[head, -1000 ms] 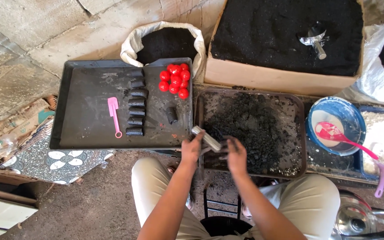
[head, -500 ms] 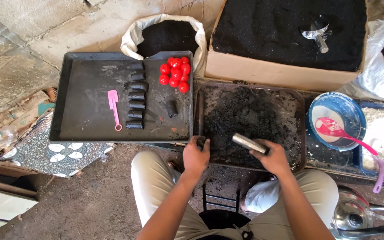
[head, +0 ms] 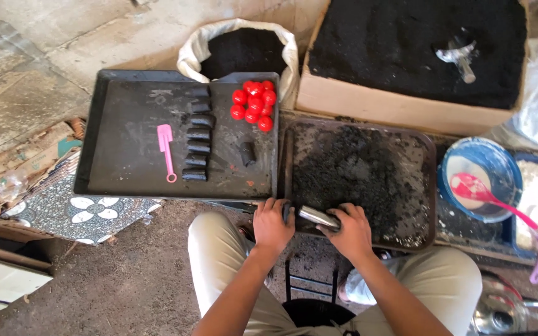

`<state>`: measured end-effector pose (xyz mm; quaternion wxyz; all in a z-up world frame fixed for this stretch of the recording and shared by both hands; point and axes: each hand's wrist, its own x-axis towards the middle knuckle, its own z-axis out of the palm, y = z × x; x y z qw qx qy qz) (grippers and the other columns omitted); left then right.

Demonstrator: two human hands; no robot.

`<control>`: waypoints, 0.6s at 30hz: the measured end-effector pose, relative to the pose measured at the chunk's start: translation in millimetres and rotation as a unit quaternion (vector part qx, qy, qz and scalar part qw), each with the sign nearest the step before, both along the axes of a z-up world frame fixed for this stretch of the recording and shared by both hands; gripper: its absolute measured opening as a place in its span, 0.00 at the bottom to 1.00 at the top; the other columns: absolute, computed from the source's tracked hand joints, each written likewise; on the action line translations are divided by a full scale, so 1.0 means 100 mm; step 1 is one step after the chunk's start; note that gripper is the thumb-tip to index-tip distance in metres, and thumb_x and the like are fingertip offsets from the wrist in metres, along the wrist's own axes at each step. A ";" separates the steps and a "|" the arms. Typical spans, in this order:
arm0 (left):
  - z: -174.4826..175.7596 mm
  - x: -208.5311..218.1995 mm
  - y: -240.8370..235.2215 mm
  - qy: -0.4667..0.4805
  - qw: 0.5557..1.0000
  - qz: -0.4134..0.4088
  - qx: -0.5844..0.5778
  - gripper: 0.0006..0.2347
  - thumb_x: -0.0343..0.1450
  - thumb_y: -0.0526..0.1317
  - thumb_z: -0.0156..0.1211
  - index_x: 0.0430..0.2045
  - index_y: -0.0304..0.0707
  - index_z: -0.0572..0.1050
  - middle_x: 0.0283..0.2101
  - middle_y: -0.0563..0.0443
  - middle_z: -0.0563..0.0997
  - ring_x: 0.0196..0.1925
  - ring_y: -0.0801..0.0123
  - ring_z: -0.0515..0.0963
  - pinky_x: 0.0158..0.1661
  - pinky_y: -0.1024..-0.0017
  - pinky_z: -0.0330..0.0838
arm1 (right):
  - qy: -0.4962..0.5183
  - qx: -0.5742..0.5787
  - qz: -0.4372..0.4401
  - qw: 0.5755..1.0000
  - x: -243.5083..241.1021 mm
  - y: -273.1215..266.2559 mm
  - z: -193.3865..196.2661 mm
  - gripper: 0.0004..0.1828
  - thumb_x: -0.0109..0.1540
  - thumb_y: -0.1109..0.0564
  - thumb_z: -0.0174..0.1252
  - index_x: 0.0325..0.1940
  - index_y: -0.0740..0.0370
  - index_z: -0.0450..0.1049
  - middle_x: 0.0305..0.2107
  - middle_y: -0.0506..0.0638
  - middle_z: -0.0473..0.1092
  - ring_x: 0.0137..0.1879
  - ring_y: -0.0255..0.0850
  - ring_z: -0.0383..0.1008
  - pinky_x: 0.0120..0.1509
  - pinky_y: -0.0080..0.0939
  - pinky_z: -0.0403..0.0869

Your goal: The person scoops black granular material into a cylindrical metal mold, packs it down, and uses a wooden stick to push the formed cylinder onto a tray. They repeat this process, arranging the black cylinders next to red spherical objects.

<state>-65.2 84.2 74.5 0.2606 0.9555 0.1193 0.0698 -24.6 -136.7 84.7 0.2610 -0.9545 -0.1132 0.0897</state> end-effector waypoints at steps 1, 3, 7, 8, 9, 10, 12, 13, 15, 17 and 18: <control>0.00 0.03 0.07 -0.002 1.000 0.005 -0.001 0.11 0.69 0.46 0.64 0.41 0.44 0.80 0.39 0.51 0.77 0.45 0.53 0.79 0.43 0.58 0.75 | -0.002 -0.001 0.005 1.000 0.05 0.08 0.04 0.25 0.52 0.43 0.76 0.51 0.50 0.83 0.46 0.45 0.76 0.57 0.46 0.75 0.61 0.42 0.77; 0.00 0.09 0.23 -0.032 0.999 0.031 0.006 0.09 0.69 0.46 0.64 0.37 0.46 0.81 0.34 0.51 0.77 0.39 0.54 0.81 0.40 0.60 0.76 | -0.108 0.103 0.008 0.989 0.14 0.24 0.11 0.21 0.49 0.49 0.78 0.42 0.57 0.83 0.32 0.50 0.76 0.43 0.50 0.79 0.49 0.45 0.80; -0.19 0.30 0.61 -0.070 0.993 0.089 -0.042 0.08 0.68 0.43 0.65 0.35 0.42 0.81 0.33 0.46 0.79 0.38 0.47 0.82 0.40 0.55 0.78 | -0.136 0.165 0.029 0.976 0.53 0.90 0.04 0.15 0.54 0.51 0.75 0.41 0.56 0.83 0.29 0.50 0.77 0.37 0.49 0.81 0.43 0.43 0.80; -0.24 0.37 0.72 -0.072 0.988 0.120 -0.066 0.08 0.69 0.41 0.62 0.37 0.41 0.80 0.34 0.44 0.80 0.38 0.45 0.83 0.40 0.54 0.78 | -0.136 0.195 0.031 0.971 0.63 1.10 0.03 0.16 0.54 0.50 0.75 0.41 0.58 0.83 0.29 0.51 0.77 0.37 0.50 0.81 0.41 0.44 0.81; -0.29 0.42 0.83 -0.073 0.982 0.151 -0.089 0.07 0.70 0.39 0.60 0.39 0.40 0.80 0.35 0.42 0.81 0.38 0.42 0.83 0.40 0.52 0.78 | -0.133 0.225 0.035 0.965 0.71 1.30 0.01 0.17 0.54 0.50 0.75 0.41 0.59 0.83 0.28 0.52 0.78 0.36 0.51 0.82 0.39 0.44 0.81; -0.14 0.45 0.90 -0.073 0.981 0.157 -0.090 0.07 0.70 0.39 0.60 0.39 0.40 0.80 0.35 0.42 0.81 0.38 0.42 0.83 0.40 0.52 0.78 | -0.131 0.225 0.040 0.965 0.82 1.49 -0.02 0.17 0.54 0.50 0.75 0.41 0.59 0.83 0.28 0.52 0.78 0.36 0.51 0.82 0.39 0.44 0.81; 0.15 0.49 1.06 -0.060 0.972 0.187 -0.128 0.09 0.73 0.37 0.56 0.40 0.32 0.79 0.37 0.41 0.81 0.38 0.44 0.84 0.42 0.56 0.80 | -0.135 0.229 0.046 0.963 1.03 1.87 -0.09 0.20 0.55 0.52 0.75 0.45 0.66 0.80 0.28 0.58 0.77 0.35 0.54 0.81 0.38 0.49 0.81; 0.14 0.53 1.15 -0.061 0.971 0.193 -0.128 0.09 0.73 0.37 0.56 0.40 0.32 0.79 0.37 0.41 0.81 0.38 0.44 0.84 0.42 0.56 0.80 | -0.134 0.230 0.053 0.962 1.09 2.02 0.01 0.20 0.55 0.52 0.75 0.45 0.66 0.80 0.28 0.58 0.77 0.35 0.54 0.81 0.38 0.49 0.81; 0.13 0.61 1.32 -0.051 0.975 0.167 -0.139 0.09 0.73 0.37 0.57 0.43 0.36 0.78 0.40 0.43 0.78 0.43 0.43 0.83 0.44 0.51 0.80 | 0.020 0.086 0.032 0.996 1.19 2.31 0.22 0.34 0.59 0.46 0.71 0.59 0.73 0.73 0.47 0.69 0.75 0.52 0.61 0.80 0.51 0.57 0.82; 0.20 0.79 1.48 -0.031 0.987 0.123 -0.097 0.09 0.73 0.36 0.56 0.45 0.34 0.77 0.43 0.43 0.78 0.47 0.45 0.82 0.49 0.52 0.78 | 0.040 0.044 0.041 0.997 1.17 2.42 0.42 0.35 0.57 0.47 0.71 0.60 0.74 0.73 0.49 0.70 0.73 0.54 0.63 0.79 0.53 0.59 0.81; 0.23 0.88 1.54 -0.011 0.996 0.073 -0.053 0.10 0.73 0.35 0.56 0.46 0.32 0.76 0.45 0.42 0.78 0.51 0.47 0.82 0.54 0.53 0.76 | 0.060 0.003 0.046 0.997 1.16 2.45 0.51 0.37 0.55 0.47 0.72 0.60 0.74 0.72 0.50 0.71 0.72 0.55 0.66 0.78 0.54 0.62 0.81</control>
